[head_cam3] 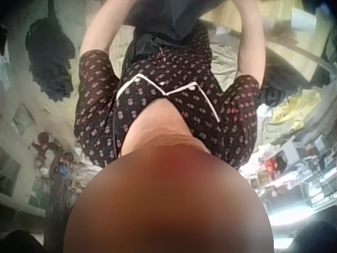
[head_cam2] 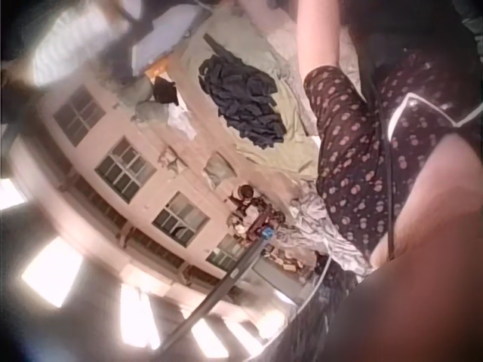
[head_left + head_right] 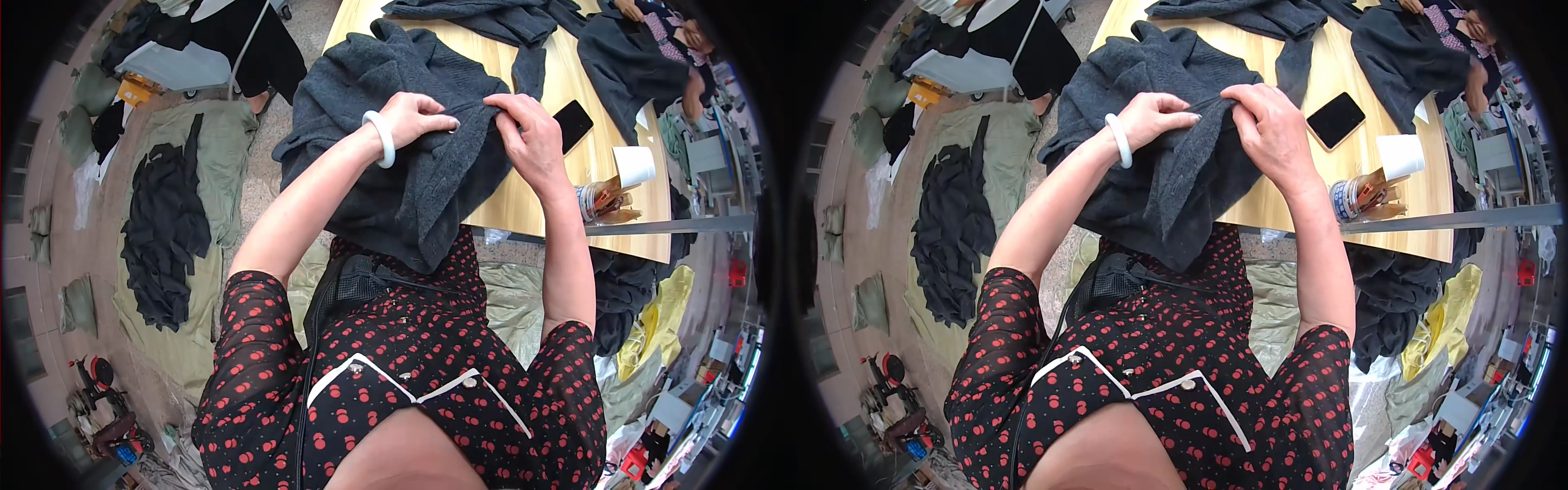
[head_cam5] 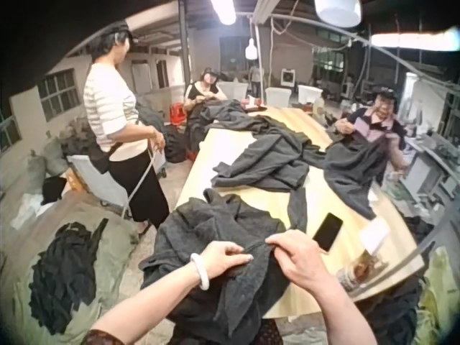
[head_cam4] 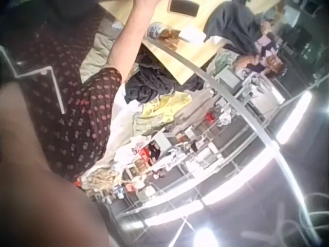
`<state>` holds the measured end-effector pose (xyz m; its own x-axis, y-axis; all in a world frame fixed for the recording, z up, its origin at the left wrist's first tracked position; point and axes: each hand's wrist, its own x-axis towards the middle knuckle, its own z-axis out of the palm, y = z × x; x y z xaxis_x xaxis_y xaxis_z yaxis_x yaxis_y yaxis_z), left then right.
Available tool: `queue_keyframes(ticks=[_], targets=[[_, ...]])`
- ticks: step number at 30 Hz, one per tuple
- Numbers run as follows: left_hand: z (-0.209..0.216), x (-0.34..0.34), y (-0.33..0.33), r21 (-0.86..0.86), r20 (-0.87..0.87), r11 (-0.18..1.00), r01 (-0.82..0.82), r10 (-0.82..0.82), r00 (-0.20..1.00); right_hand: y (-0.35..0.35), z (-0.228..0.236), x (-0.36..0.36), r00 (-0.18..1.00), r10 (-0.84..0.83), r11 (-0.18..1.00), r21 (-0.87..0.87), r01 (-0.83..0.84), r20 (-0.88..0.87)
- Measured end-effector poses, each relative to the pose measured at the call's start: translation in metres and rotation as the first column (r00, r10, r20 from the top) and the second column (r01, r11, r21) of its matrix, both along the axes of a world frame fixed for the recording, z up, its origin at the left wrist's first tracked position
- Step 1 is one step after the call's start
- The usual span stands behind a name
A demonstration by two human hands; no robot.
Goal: Inspecting and folding dark gray garments on a work table.
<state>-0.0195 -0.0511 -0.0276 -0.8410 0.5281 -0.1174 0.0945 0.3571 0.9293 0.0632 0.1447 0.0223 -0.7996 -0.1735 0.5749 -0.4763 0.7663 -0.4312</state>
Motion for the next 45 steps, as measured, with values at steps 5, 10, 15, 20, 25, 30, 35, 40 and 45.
queue_keyframes(ticks=[5,10,15,20,25,30,35,40,45], targets=[[-0.004,-0.013,-0.004,-0.111,-0.023,0.989,0.101,-0.104,0.994,0.003,-0.006,-0.005,0.999,-0.014,1.0,0.009,0.013,0.046],[0.013,-0.02,0.008,0.066,-0.151,0.994,-0.093,0.102,0.983,-0.002,-0.005,-0.009,0.997,-0.028,0.999,-0.029,0.03,0.076],[0.012,-0.014,0.015,0.119,-0.109,0.983,-0.142,0.155,0.982,-0.014,-0.001,-0.014,0.99,-0.003,0.998,-0.067,0.012,0.139],[0.015,-0.011,0.013,0.093,-0.147,0.989,-0.111,0.124,0.981,-0.025,-0.003,-0.021,0.987,-0.043,0.999,-0.021,0.047,0.155],[0.018,-0.01,0.009,0.133,-0.118,0.985,-0.114,0.13,0.985,-0.029,-0.009,-0.022,0.994,-0.063,0.998,-0.019,0.065,0.093],[0.02,-0.005,0.015,-0.174,-0.411,0.979,-0.101,0.021,0.911,-0.024,-0.013,-0.018,0.991,-0.077,0.992,0.112,0.065,0.112],[0.03,0.005,0.004,-0.177,-0.319,0.982,0.069,-0.124,0.94,-0.022,-0.016,-0.016,0.991,-0.063,0.987,0.152,0.045,0.119],[0.019,0.014,0.011,-0.346,-0.424,0.938,0.036,-0.19,0.885,-0.023,-0.017,-0.014,0.989,-0.045,0.986,0.166,0.021,0.141],[0.005,0.021,0.013,-0.212,-0.515,0.975,-0.069,-0.052,0.855,-0.024,-0.019,-0.012,0.983,-0.05,0.981,0.195,0.014,0.179]])
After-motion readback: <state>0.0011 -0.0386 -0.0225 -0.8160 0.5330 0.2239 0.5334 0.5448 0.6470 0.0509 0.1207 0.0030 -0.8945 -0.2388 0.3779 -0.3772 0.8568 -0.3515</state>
